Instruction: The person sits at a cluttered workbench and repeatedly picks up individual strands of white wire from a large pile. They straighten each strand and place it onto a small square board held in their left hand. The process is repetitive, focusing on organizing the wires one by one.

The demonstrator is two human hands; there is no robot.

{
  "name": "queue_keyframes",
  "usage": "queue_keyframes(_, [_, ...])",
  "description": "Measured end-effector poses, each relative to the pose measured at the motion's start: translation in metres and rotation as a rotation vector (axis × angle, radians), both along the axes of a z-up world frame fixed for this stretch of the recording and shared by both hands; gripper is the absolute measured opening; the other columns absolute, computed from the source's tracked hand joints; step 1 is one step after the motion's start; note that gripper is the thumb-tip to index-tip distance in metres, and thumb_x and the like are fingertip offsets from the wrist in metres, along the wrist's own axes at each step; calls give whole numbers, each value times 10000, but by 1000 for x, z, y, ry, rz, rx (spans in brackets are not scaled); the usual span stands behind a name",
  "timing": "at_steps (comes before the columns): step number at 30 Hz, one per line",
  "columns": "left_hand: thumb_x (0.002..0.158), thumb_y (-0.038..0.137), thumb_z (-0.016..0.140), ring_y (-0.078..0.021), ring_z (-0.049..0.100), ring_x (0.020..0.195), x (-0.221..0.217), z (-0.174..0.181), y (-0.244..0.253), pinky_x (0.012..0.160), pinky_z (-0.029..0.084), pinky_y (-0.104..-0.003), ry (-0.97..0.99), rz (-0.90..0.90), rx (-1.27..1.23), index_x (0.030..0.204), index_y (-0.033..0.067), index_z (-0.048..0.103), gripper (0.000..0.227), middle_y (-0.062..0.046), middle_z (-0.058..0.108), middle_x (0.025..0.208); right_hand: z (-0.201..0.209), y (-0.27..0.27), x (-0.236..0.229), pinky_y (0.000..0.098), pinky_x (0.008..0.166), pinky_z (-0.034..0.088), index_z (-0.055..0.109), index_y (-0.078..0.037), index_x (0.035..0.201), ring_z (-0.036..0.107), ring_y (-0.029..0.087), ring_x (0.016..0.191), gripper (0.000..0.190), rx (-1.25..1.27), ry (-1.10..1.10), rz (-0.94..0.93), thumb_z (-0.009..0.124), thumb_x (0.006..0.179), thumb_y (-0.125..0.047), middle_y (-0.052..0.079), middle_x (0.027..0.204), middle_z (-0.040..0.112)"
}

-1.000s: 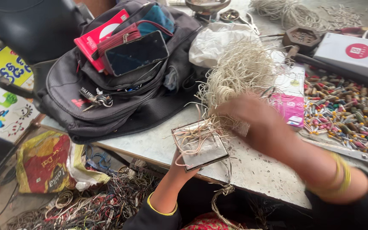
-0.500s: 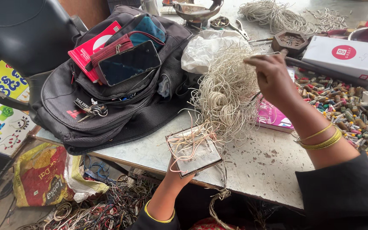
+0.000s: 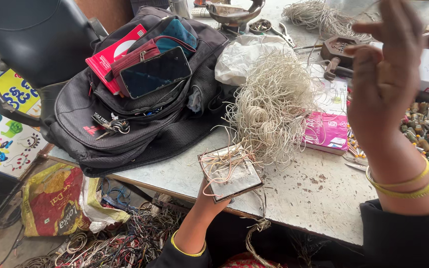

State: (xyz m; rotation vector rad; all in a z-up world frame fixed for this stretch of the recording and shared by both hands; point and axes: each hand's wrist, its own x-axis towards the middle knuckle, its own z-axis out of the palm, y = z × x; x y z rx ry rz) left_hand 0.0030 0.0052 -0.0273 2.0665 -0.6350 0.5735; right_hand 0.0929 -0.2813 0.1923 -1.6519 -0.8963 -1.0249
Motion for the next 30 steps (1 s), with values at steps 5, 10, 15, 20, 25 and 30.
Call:
queue_keyframes(5, [919, 124, 729, -342, 609, 1268, 3, -3, 1, 1119, 451, -491, -141, -14, 18, 1245, 58, 706, 334, -169, 657, 1336, 16, -10, -24, 371, 1136, 513, 489, -16, 1542, 516, 214, 1412, 291, 76, -2, 32, 465, 1256, 30, 100, 1529, 510])
queue_keyframes(10, [899, 132, 732, -331, 630, 1234, 4, -12, 2, 1090, 479, -487, -118, 16, 22, 1235, 38, 692, 352, -149, 692, 1284, 25, 20, -69, 380, 1025, 548, 524, -1, 1368, 626, 275, 1233, 362, -351, 80, 47, 565, 1009, -22, 143, 1408, 587])
queue_keyframes(15, [944, 194, 696, -282, 703, 1116, 7, -10, -3, 951, 564, -435, 322, -12, -249, 1236, 51, 634, 331, -109, 703, 1161, 19, 67, -99, 312, 837, 604, 696, -94, 1241, 760, 219, 1025, 353, -707, 354, 484, 706, 891, -47, 128, 1452, 621])
queue_keyframes(20, [998, 187, 657, -293, 662, 1259, 5, 6, -4, 1084, 513, -450, 19, -70, -109, 1312, 75, 661, 334, -105, 692, 1324, 28, 57, -87, 280, 629, 590, 724, -95, 1245, 767, 184, 935, 364, -643, 414, 241, 632, 918, 37, 106, 1412, 672])
queue_keyframes(25, [961, 183, 694, -303, 650, 1266, 1, 24, -5, 1114, 472, -476, -130, -18, -15, 1294, 88, 686, 346, -99, 699, 1326, 28, 26, -38, 321, 950, 611, 678, -112, 1289, 724, 224, 1156, 280, -514, 170, -33, 613, 1052, 22, 91, 1336, 697])
queue_keyframes(30, [977, 182, 678, -297, 661, 1266, 0, 31, -5, 1107, 496, -461, -169, -39, -22, 1307, 75, 671, 347, -102, 695, 1337, -11, 35, 18, 412, 1074, 493, 651, -62, 1344, 620, 329, 1249, 405, -671, 204, -118, 707, 943, -81, 151, 1350, 659])
